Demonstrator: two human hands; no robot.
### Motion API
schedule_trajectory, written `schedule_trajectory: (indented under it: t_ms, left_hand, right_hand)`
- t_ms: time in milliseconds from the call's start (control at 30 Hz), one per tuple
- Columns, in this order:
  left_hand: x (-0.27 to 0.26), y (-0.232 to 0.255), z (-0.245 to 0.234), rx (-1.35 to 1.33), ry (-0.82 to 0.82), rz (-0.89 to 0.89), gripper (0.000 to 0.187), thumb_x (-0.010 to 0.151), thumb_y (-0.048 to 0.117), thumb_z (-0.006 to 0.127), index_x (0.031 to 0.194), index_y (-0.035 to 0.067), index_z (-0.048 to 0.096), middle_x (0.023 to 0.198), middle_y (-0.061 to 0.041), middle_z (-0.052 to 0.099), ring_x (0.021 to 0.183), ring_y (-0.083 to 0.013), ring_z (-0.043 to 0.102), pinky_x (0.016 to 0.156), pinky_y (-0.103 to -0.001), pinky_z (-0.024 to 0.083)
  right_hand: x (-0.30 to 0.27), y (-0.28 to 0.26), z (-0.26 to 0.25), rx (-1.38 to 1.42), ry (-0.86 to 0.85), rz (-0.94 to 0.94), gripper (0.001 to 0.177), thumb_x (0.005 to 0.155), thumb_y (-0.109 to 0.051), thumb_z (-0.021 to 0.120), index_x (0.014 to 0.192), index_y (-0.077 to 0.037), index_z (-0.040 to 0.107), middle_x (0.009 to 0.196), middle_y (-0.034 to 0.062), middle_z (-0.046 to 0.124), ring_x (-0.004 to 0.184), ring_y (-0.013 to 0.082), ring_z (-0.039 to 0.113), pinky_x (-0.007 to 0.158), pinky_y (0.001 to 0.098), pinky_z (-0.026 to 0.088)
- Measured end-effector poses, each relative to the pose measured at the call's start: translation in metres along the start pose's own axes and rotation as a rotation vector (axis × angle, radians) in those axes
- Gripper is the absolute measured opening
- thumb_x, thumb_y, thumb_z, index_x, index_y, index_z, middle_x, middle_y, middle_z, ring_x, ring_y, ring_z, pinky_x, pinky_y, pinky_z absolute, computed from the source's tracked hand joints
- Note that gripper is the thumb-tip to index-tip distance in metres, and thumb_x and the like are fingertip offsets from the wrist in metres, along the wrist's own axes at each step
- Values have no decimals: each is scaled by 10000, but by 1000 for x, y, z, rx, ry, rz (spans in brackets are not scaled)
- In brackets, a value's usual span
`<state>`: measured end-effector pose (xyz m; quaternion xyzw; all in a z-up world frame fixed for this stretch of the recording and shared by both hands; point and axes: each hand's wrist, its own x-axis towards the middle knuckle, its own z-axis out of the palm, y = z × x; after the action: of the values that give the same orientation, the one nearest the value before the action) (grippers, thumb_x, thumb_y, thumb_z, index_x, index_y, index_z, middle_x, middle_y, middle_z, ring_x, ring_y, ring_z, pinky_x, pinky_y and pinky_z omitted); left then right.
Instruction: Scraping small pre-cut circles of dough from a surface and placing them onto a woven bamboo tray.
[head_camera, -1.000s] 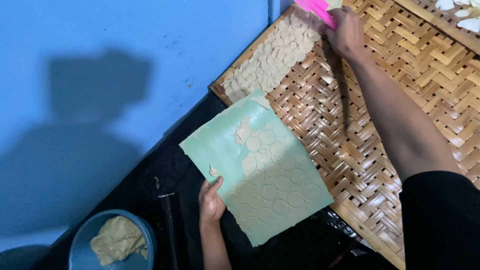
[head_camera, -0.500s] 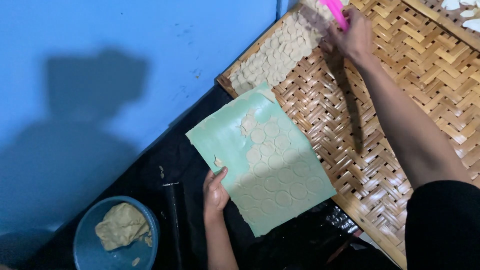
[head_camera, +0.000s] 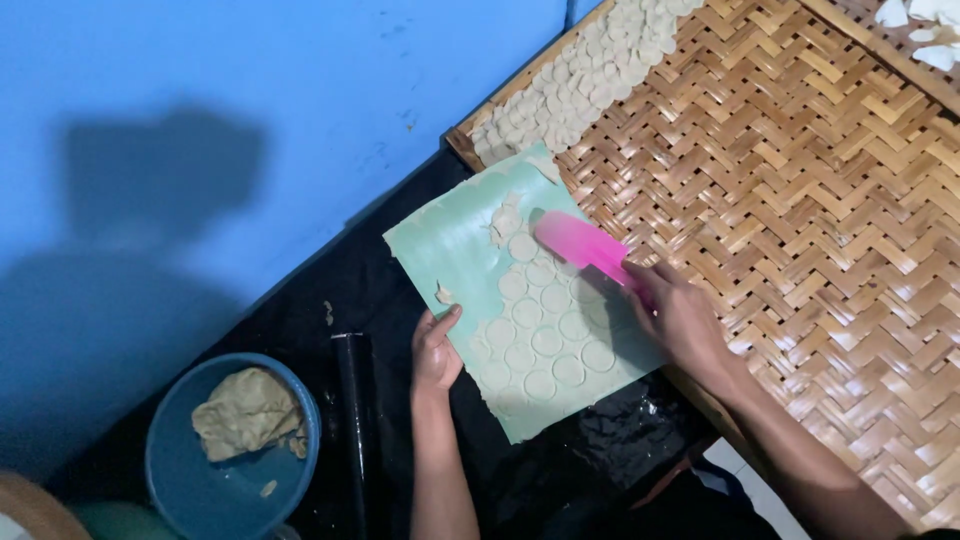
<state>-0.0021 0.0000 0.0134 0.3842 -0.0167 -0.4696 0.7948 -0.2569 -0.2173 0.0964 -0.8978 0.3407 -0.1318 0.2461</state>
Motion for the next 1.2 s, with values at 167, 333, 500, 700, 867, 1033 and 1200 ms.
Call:
schedule_trajectory:
  t_ms: [167,333,500,700,867,1033,1200]
  left_hand:
    - [6,-14,-22,10,2,42,306,923,38,652,1209,-62,605,1207,-163,665,1124,-247,629,1022,-383,466]
    - [4,-8,-13,13,5,13,308,917,51,647,1200,-65,613,1190,-165,675,1106,-251,637,1005,-387,473]
    - [0,-4,-6,14,-22,23,315,917,57,646,1208,-59,617,1203,-159,675,1108,-244,639,1007,-375,471]
    - [2,-6,-10,13,14,-8,359,919,61,649,1249,-64,586,1242,-173,650,1134,-263,627,1014,-393,471]
    - [1,-6,-10,25,34,-2,376,923,57,653,1271,-60,571,1263,-176,634,1157,-267,608,1029,-398,463]
    - [0,-6,-7,23,19,6,375,916,53,645,1265,-62,572,1262,-179,637,1164,-273,612,1034,-406,464]
    - [0,-6,-7,16,21,-1,378,925,55,639,1278,-63,574,1262,-175,639,1160,-270,613,1034,-406,463]
  right_hand:
    - [-12,-27,3,-39,-18,115,375,947,-196,638,1311,-113,679,1003,146,709,734,307,727,684,458,609]
    - [-13,-20,12,-49,-10,133,365,969,-226,644,1316,-119,681,999,149,701,685,309,721,665,462,605]
    - [-14,-13,11,-56,-74,135,373,956,-240,640,1312,-138,684,978,140,684,614,274,693,599,442,602]
    - [-5,-13,16,6,-146,216,351,991,-252,615,1324,-167,682,1035,129,682,634,254,698,599,421,619]
    - [-4,-18,12,84,-146,255,356,979,-249,609,1317,-163,682,1063,121,694,672,246,710,620,413,636]
    - [-3,-14,18,59,-98,253,366,972,-263,625,1320,-168,686,1023,122,718,692,249,710,665,425,622]
    - [4,-15,28,13,-59,225,382,966,-255,639,1337,-175,681,992,129,715,669,263,694,627,427,617]
